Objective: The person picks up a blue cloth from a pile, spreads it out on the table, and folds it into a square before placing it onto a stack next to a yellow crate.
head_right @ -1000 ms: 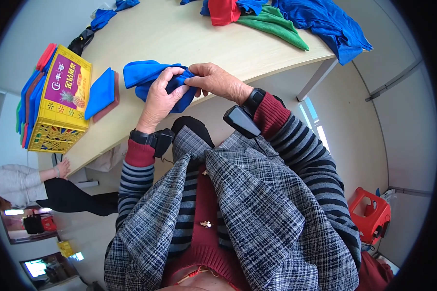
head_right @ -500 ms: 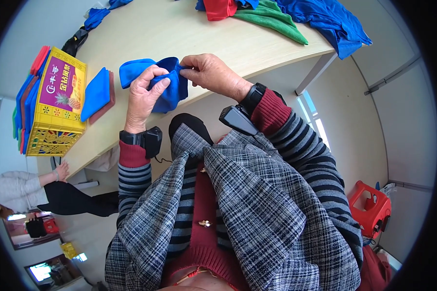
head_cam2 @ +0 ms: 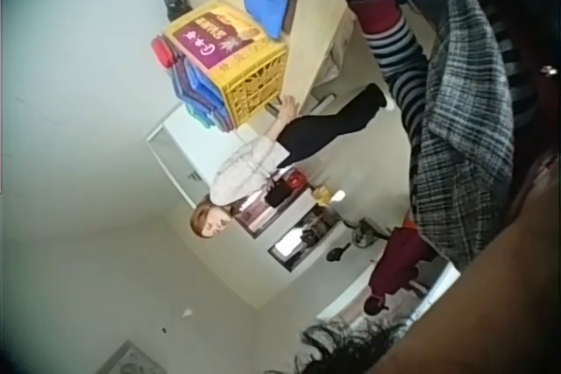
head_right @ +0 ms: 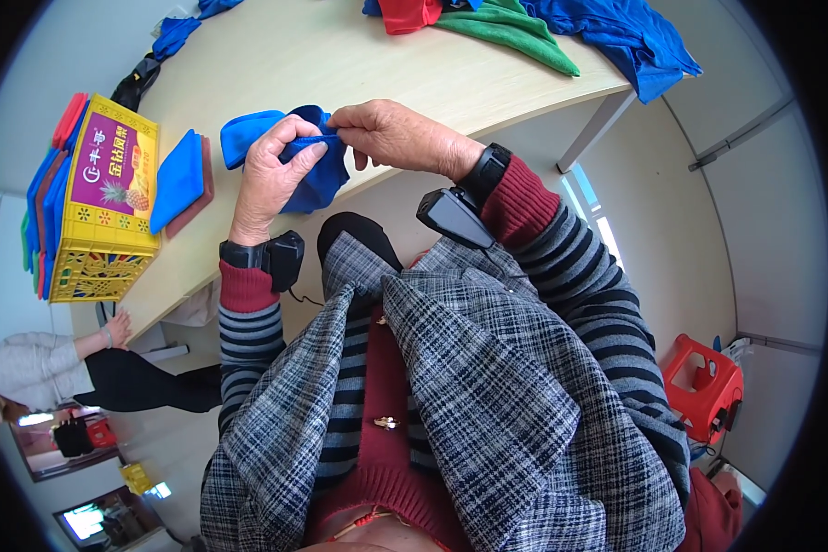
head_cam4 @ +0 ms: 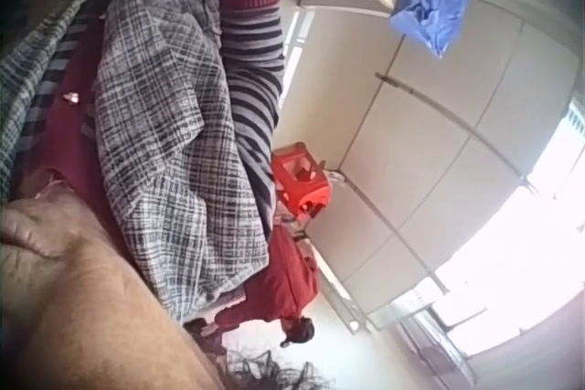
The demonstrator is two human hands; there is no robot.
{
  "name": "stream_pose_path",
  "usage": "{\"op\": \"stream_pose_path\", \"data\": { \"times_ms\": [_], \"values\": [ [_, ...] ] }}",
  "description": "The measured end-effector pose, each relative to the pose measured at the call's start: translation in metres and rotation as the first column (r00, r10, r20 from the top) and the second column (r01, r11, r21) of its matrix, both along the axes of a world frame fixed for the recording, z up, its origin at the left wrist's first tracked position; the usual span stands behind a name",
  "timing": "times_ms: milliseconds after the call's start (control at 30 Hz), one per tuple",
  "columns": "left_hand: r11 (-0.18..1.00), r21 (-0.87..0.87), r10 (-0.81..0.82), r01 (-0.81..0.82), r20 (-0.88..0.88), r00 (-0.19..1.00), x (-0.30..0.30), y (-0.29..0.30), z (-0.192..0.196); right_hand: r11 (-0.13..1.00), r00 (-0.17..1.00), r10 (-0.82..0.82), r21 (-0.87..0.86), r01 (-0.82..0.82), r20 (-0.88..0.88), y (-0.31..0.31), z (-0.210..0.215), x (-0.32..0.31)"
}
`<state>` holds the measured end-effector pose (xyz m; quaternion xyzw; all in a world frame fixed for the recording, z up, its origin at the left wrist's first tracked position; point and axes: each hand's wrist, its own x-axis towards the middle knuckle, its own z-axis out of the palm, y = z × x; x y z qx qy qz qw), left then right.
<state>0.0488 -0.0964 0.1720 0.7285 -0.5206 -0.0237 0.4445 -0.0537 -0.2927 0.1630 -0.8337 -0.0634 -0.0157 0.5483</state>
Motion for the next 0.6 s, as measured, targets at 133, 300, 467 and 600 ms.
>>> {"op": "stream_pose_path", "data": {
  "times_ms": [133,300,467,600],
  "values": [
    [1.000,-0.017,0.003,-0.003,-0.005,1.000,0.003,0.000,-0.003,1.000,1.000,0.011,0.007,-0.012,0.026,0.000,-0.001,0.001],
    [0.999,0.005,0.050,-0.050,-0.018,0.999,0.002,0.002,-0.004,0.983,0.978,0.043,-0.184,-0.005,0.206,0.004,-0.002,0.002],
    [0.990,-0.049,0.136,-0.131,0.121,0.983,0.024,0.012,-0.010,0.996,0.983,-0.076,-0.038,0.083,0.167,0.010,-0.010,0.007],
    [0.882,-0.109,0.456,-0.459,0.451,0.768,0.071,0.062,-0.025,0.991,0.981,-0.108,-0.059,0.119,0.163,0.007,-0.005,0.007]
  ]
}}
